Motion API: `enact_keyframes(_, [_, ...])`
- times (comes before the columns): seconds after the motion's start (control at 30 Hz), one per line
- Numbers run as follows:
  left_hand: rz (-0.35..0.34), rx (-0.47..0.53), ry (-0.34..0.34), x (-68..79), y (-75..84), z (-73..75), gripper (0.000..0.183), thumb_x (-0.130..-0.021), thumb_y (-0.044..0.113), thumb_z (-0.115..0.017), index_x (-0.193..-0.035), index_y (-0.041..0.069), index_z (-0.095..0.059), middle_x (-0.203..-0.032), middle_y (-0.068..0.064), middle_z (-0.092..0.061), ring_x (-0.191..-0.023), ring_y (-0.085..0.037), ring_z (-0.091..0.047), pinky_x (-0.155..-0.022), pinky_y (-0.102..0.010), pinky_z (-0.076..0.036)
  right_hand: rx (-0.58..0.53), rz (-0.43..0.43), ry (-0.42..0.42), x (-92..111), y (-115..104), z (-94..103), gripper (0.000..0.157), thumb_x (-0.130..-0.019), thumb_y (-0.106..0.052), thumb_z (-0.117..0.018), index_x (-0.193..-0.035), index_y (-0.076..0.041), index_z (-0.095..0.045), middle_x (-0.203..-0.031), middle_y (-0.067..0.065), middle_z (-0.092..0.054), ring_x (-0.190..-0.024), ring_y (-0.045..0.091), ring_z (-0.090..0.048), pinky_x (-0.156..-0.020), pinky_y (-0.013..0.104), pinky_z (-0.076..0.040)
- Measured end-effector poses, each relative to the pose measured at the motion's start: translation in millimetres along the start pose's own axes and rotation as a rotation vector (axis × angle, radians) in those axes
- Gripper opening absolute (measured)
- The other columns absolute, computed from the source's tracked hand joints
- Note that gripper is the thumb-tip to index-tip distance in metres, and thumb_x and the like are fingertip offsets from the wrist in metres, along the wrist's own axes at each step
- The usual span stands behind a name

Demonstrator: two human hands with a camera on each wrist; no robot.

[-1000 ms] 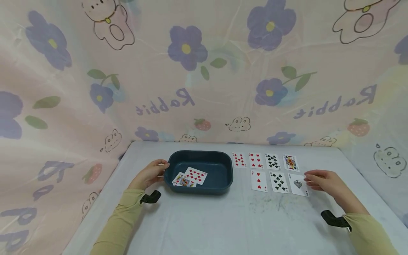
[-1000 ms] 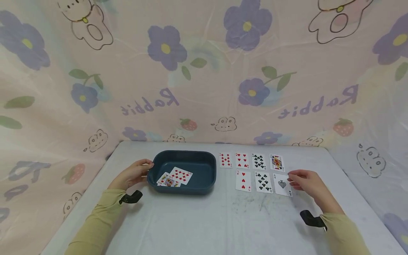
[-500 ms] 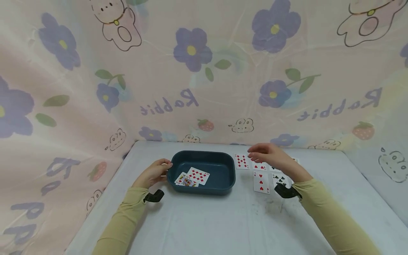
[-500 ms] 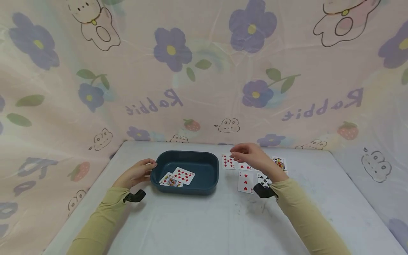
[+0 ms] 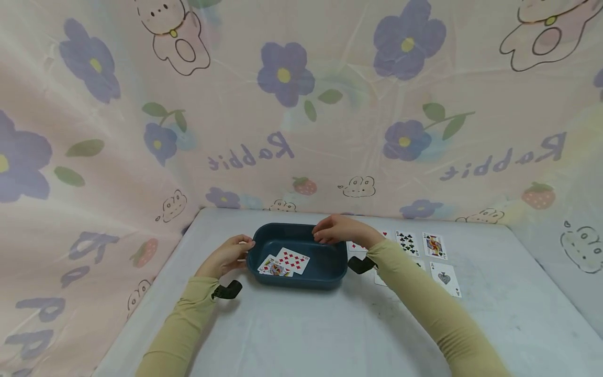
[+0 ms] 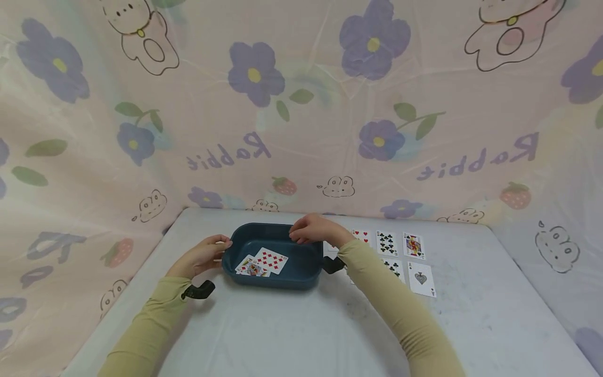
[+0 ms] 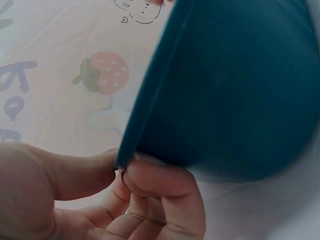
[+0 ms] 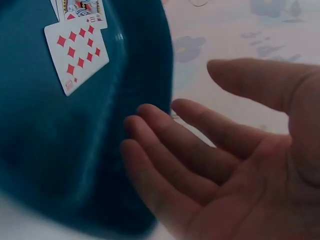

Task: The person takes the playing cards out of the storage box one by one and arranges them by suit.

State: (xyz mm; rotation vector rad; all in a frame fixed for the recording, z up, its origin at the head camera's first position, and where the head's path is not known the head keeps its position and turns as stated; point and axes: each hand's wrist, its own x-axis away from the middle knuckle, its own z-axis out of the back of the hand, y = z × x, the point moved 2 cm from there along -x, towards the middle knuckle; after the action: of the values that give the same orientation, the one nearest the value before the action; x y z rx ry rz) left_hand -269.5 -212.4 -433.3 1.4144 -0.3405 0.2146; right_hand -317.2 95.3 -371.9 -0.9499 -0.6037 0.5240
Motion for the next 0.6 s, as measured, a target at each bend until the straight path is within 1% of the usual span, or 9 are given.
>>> enact_keyframes(0.03, [0.003, 0.003, 0.001, 0.2, 0.3, 0.0, 0.014, -0.101, 0.015, -0.050, -0.106, 0.002, -0.047, -0.090, -0.008, -0.048, -0.074, -0.017, -0.051, -0.060, -0.027, -0.046, -0.006, -0.010, -0.019, -6, 0, -3.1, 0.038, -0.097, -0.017, -0.056, -0.126, 0.008, -0.055, -0.117, 0.022, -0.061, -0.108, 0.036, -0.059, -0.092, 0.044, -0.047])
enact_keyframes(0.17, [0.007, 0.002, -0.003, 1.1, 0.9, -0.2, 0.014, -0.101, 0.015, -0.050, -0.106, 0.003, -0.047, -0.090, -0.009, -0.048, -0.073, -0.017, -0.051, -0.060, -0.027, -0.046, -0.011, -0.057, -0.066, -25, 5, -14.1, 0.037, -0.097, -0.016, -0.055, -0.124, 0.009, -0.056, -0.117, 0.023, -0.061, -0.108, 0.034, -0.059, -0.091, 0.042, -0.048])
enact_keyframes(0.3, [0.000, 0.000, -0.003, 1.9, 1.0, -0.8, 0.016, -0.101, 0.016, -0.051, -0.107, 0.002, -0.047, -0.090, -0.008, -0.048, -0.073, -0.017, -0.050, -0.059, -0.027, -0.045, 0.017, -0.112, -0.096, -40, 10, -22.0, 0.036, -0.097, -0.017, -0.055, -0.123, 0.008, -0.057, -0.116, 0.022, -0.062, -0.107, 0.033, -0.060, -0.087, 0.039, -0.050])
enact_keyframes(0.43, [-0.008, 0.003, -0.001, 2.2, 0.8, -0.6, 0.017, -0.101, 0.016, -0.051, -0.108, 0.001, -0.047, -0.091, -0.008, -0.048, -0.073, -0.017, -0.050, -0.059, -0.028, -0.046, 0.044, -0.152, -0.110, -50, 12, -27.9, 0.036, -0.097, -0.018, -0.056, -0.124, 0.005, -0.059, -0.118, 0.020, -0.062, -0.109, 0.032, -0.059, -0.086, 0.039, -0.051])
enact_keyframes(0.6, [-0.003, -0.007, -0.003, 2.5, 0.5, 0.1, 0.019, -0.101, 0.016, -0.051, -0.110, 0.001, -0.047, -0.093, -0.010, -0.049, -0.075, -0.018, -0.051, -0.060, -0.028, -0.046, 0.013, -0.177, -0.132, -56, 11, -33.1, 0.035, -0.097, -0.018, -0.056, -0.124, 0.004, -0.059, -0.122, 0.017, -0.060, -0.112, 0.030, -0.058, -0.089, 0.042, -0.049])
